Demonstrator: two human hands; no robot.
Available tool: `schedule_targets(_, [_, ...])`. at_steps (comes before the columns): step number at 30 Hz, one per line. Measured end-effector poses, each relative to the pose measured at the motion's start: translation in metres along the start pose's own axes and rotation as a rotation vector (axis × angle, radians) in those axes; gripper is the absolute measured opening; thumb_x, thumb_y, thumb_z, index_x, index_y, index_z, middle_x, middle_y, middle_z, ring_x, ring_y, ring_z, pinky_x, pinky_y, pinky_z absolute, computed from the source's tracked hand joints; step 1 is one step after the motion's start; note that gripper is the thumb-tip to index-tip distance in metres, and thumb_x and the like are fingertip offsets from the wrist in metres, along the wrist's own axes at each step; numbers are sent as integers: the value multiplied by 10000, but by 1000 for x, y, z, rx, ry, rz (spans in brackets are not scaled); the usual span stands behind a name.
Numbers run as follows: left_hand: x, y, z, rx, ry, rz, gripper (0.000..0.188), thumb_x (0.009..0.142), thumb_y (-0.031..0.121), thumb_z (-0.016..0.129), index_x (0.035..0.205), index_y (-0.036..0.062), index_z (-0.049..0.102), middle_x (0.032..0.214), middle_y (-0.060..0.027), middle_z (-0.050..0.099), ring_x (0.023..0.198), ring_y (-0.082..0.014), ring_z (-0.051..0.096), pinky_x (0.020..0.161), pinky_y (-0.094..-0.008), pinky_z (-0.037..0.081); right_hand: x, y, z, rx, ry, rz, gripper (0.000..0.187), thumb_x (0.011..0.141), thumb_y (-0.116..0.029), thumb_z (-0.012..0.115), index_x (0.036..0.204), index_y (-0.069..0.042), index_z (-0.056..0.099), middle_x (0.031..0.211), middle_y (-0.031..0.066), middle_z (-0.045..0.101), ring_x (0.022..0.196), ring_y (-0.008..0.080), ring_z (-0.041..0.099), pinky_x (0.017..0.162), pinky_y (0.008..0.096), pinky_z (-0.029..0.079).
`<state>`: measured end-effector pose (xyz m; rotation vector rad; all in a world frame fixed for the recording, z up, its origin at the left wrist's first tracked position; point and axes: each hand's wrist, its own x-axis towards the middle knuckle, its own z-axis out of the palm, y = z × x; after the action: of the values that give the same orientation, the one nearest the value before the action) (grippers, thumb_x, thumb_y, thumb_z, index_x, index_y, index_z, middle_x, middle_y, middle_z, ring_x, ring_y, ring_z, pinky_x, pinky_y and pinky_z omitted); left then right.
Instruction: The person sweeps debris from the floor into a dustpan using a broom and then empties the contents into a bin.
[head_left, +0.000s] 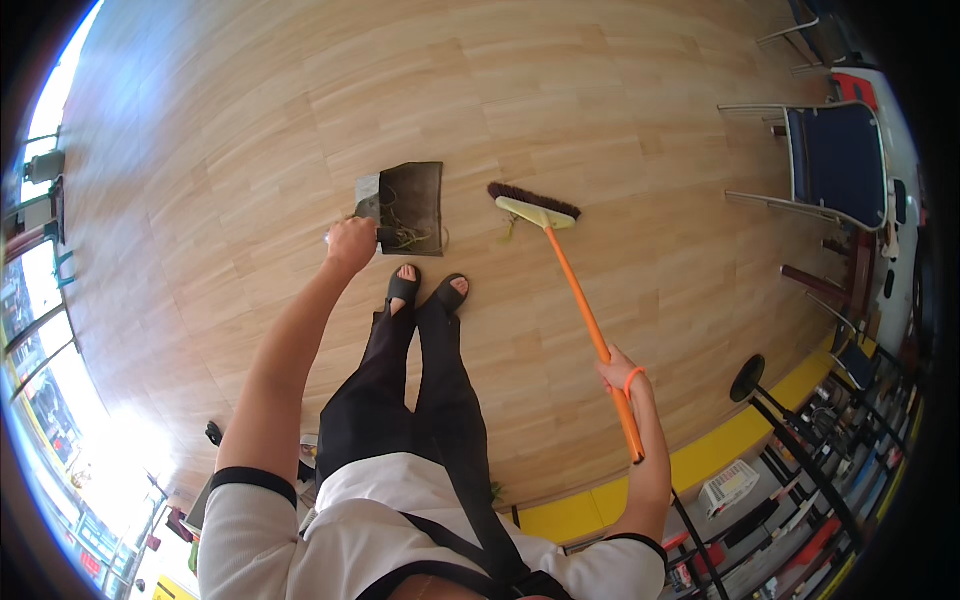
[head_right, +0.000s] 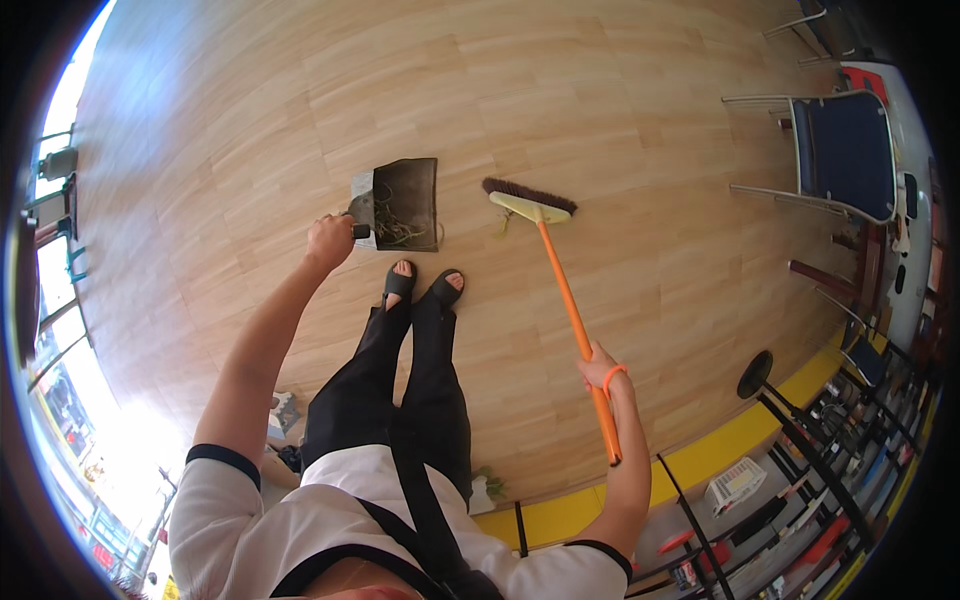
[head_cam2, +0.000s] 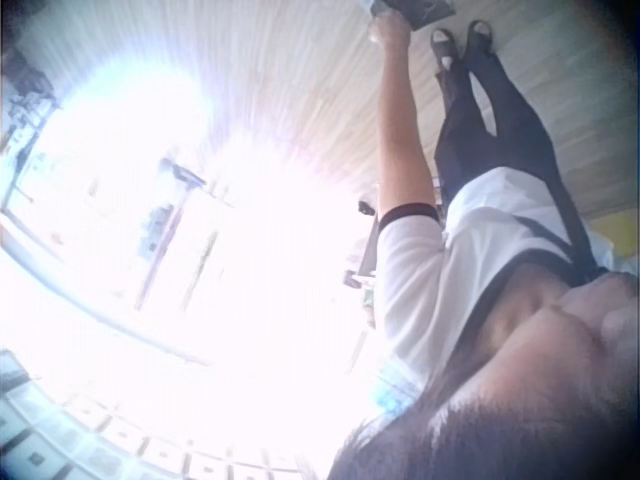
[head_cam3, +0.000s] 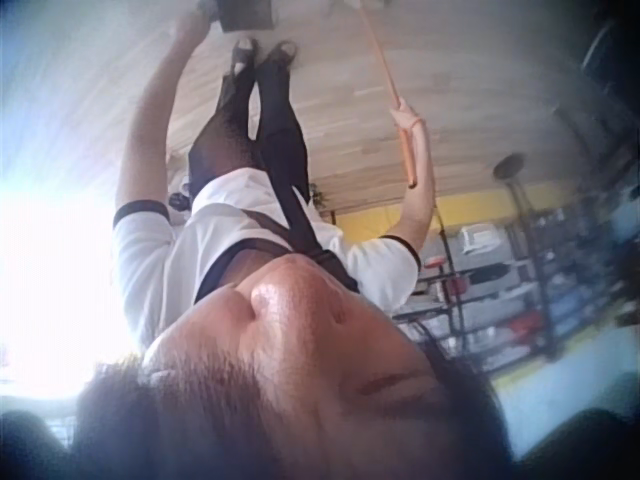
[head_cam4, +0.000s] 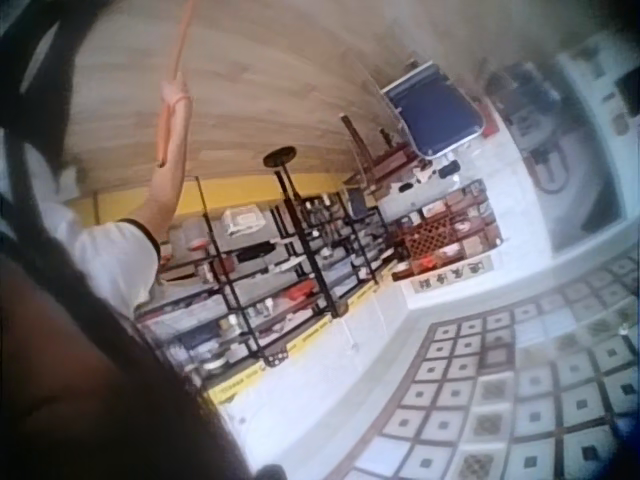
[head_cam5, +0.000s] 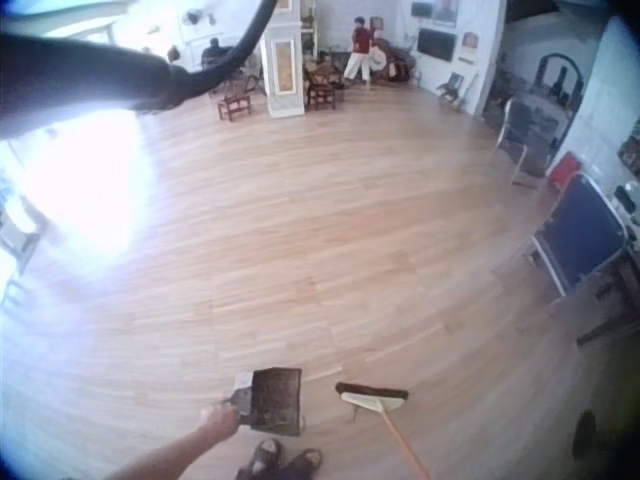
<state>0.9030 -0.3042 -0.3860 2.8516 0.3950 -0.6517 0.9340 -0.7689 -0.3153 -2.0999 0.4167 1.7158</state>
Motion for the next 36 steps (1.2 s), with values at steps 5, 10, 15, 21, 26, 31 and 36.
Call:
schedule_targets(5, [0,-5,10,4,-9,14,118,637,102,427,627,48,532,671,-136,535,694,-271,512,610,-355,409,-23,48,18,383,65,-30,158,702,-124,417,800,-32,333,454,23,361,327,105,358,314,242,327])
schedule_targets(10, [2,3,5,-24,5,-8,103,621,88,432,640,54,527,660,-148,530,693,-288,506,597,-367,407,34,68,8,587,191,-143,84,690,-105,411,694,-49,348,422,14,363,317,101,362,292,225,306])
schedule_targets(15, [5,5,5,38,-54,27,107,620,99,444,669,64,533,659,-137,535,680,-280,511,581,-372,408,118,0,9,608,290,-175,113,655,-112,406,711,-24,362,409,51,395,333,142,389,328,270,324])
schedule_targets(21, [0,4,2,53,-48,32,111,630,112,450,685,71,538,666,-131,540,669,-271,516,577,-371,409,138,-13,89,333,244,28,411,666,-113,364,1016,29,200,457,88,421,399,176,468,374,311,370])
schedule_targets(26, [-2,-3,8,45,-73,37,113,628,106,445,661,52,539,672,-140,540,689,-272,518,596,-363,408,57,18,112,290,89,9,414,714,-149,375,1046,11,187,507,82,419,371,146,434,373,282,372])
schedule_targets(31, [0,-7,15,46,-61,57,136,627,84,425,638,34,551,681,-160,537,689,-288,517,614,-363,403,8,64,128,485,20,-39,290,722,-185,426,913,-6,300,531,63,427,373,133,423,359,256,367])
schedule_targets(36, [-8,2,5,31,-118,5,153,645,87,417,661,30,559,715,-173,536,707,-297,521,612,-368,413,11,94,135,673,272,15,183,721,-165,434,712,6,368,494,47,409,399,125,421,356,251,357])
